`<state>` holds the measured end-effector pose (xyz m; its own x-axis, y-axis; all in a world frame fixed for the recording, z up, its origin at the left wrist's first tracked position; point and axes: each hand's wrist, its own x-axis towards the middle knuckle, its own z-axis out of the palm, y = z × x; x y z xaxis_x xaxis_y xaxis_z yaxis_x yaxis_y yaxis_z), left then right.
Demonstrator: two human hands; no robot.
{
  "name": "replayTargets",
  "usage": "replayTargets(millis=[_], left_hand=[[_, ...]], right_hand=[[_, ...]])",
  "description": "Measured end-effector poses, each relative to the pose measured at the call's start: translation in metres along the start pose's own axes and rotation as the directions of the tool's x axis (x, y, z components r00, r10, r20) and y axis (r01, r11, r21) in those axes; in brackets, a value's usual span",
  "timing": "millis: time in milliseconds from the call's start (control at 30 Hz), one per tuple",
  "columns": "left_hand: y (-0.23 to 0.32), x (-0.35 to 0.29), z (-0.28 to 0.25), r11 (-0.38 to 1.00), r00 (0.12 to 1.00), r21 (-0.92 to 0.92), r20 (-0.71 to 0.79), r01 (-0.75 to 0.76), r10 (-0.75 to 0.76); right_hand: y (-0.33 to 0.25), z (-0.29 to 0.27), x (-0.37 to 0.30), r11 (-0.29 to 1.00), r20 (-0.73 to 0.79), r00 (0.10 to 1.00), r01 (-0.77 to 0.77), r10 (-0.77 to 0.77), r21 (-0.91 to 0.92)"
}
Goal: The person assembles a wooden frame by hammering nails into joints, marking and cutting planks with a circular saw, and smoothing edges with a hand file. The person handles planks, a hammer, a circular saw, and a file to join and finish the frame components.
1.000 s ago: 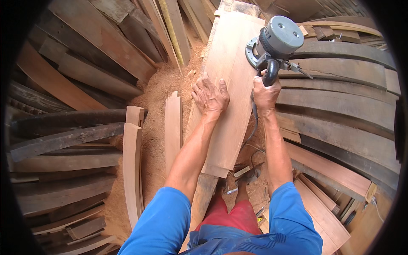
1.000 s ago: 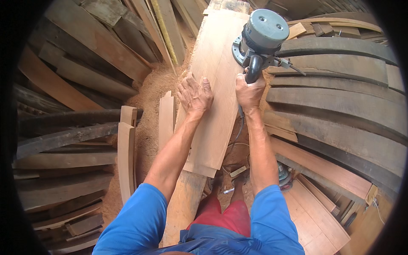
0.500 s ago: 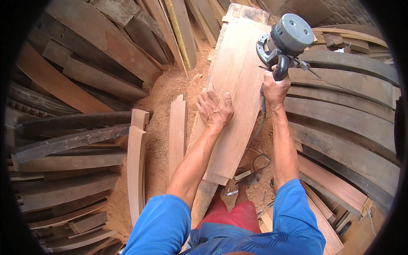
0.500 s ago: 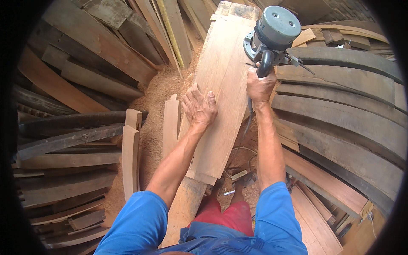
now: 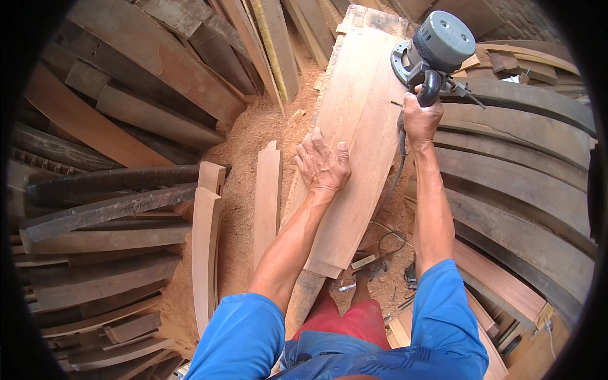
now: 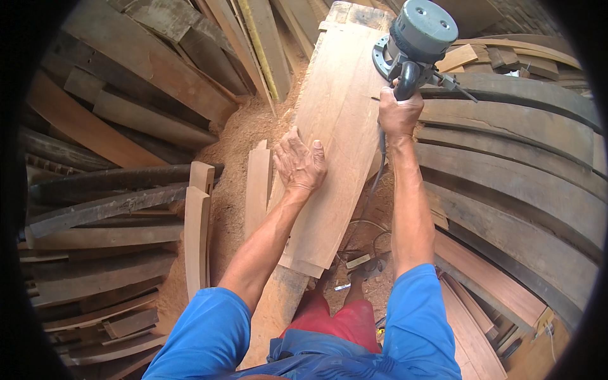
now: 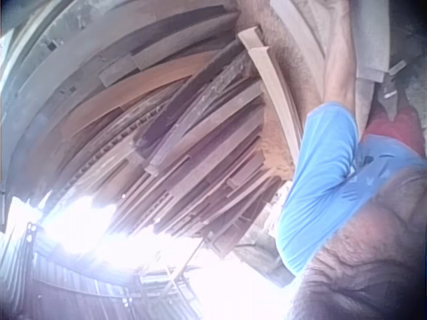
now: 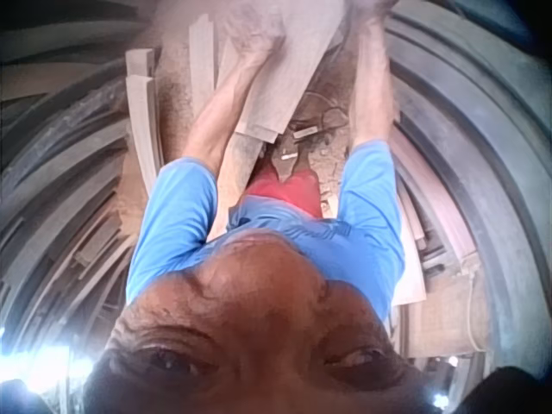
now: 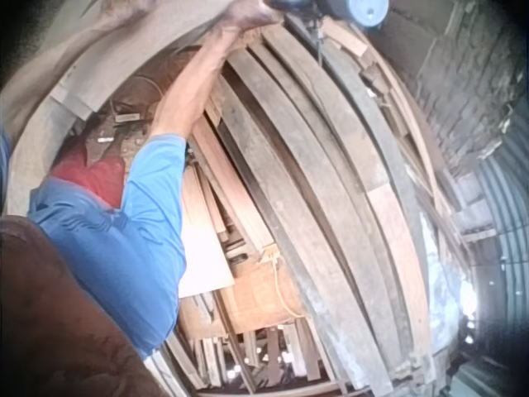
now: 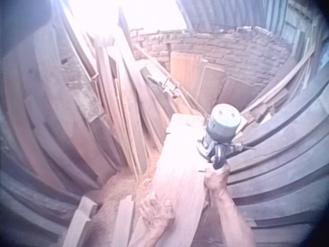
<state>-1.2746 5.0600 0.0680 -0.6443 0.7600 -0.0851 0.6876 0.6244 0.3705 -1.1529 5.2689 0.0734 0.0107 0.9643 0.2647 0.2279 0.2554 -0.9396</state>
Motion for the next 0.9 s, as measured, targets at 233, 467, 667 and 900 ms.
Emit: replayTargets(millis=[233,467,667,900], left_hand=[[-0.002,0.000,0.002,1.000,1.000,-0.007,-0.013,0.000,0.000],[0.002,0.000,0.007,0.999,0.999,0.029,-0.044,0.025,-0.023],[0.006,0.004,0.001,0.997,0.997,0.026,-0.029,0.067,-0.067],[0.006,-0.001,0.003,0.994,0.994,0.070,-0.085,0.080,-0.074]], right_hand=[[0.002,0.005,0.015,0.990,0.032,0.991,-0.134,0.133,0.050],[0.016,0.014,0.061,0.993,-0.031,0.996,0.081,-0.084,-0.083],[0.014,-0.004,0.079,0.944,-0.029,0.978,-0.190,0.205,0.271],[-0.001,-0.070,0.044,0.623,0.067,0.905,-0.341,0.419,0.704]])
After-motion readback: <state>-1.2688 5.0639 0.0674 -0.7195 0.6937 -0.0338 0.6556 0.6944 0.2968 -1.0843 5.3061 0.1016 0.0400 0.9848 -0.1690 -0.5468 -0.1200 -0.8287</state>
